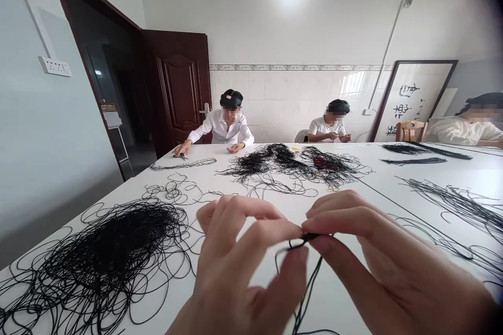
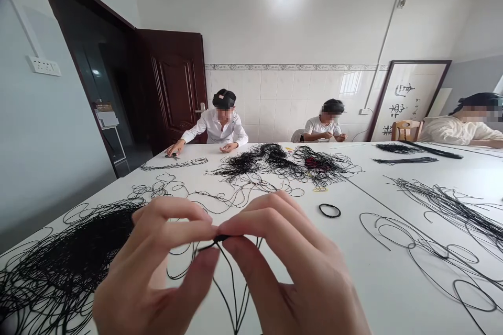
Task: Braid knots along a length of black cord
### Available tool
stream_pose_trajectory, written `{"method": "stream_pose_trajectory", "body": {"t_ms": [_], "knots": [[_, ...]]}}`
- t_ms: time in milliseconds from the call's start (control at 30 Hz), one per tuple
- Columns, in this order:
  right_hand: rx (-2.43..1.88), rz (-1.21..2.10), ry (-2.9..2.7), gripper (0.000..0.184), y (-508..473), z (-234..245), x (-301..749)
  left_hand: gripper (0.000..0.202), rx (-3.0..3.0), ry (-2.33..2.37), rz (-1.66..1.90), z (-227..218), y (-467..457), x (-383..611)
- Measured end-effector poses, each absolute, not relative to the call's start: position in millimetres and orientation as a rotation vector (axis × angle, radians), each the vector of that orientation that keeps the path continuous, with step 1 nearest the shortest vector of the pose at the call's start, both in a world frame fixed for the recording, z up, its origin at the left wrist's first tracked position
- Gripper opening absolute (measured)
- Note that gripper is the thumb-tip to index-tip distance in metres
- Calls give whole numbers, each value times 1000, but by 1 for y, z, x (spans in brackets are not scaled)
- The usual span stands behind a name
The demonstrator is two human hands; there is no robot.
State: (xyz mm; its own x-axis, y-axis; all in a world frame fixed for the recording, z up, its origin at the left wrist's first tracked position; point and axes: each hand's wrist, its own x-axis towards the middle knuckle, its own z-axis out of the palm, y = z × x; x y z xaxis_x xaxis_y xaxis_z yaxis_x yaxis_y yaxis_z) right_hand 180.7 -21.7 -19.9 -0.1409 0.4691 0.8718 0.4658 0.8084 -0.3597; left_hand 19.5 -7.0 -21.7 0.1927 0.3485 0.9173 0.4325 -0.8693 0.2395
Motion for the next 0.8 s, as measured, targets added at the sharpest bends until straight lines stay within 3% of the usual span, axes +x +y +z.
{"method": "stream_pose_trajectory", "body": {"t_ms": [200,333,600,667,800], "knots": [[-732,-35,-1739,14,-20,-20,176,3,-3093,-1327,-2093,-12,-9,15],[-738,-80,-1758,14,-19,-20,175,16,-3169,-1530,-2118,-8,-6,14],[-792,-259,-1644,18,-23,-18,174,10,-2827,-1380,-2233,-8,-5,15],[-779,-283,-1733,9,-25,-18,173,10,-2764,-1348,-2234,-8,-6,16],[-802,-309,-1883,15,-26,-19,164,14,-2787,-1291,-2331,-10,-7,17]]}}
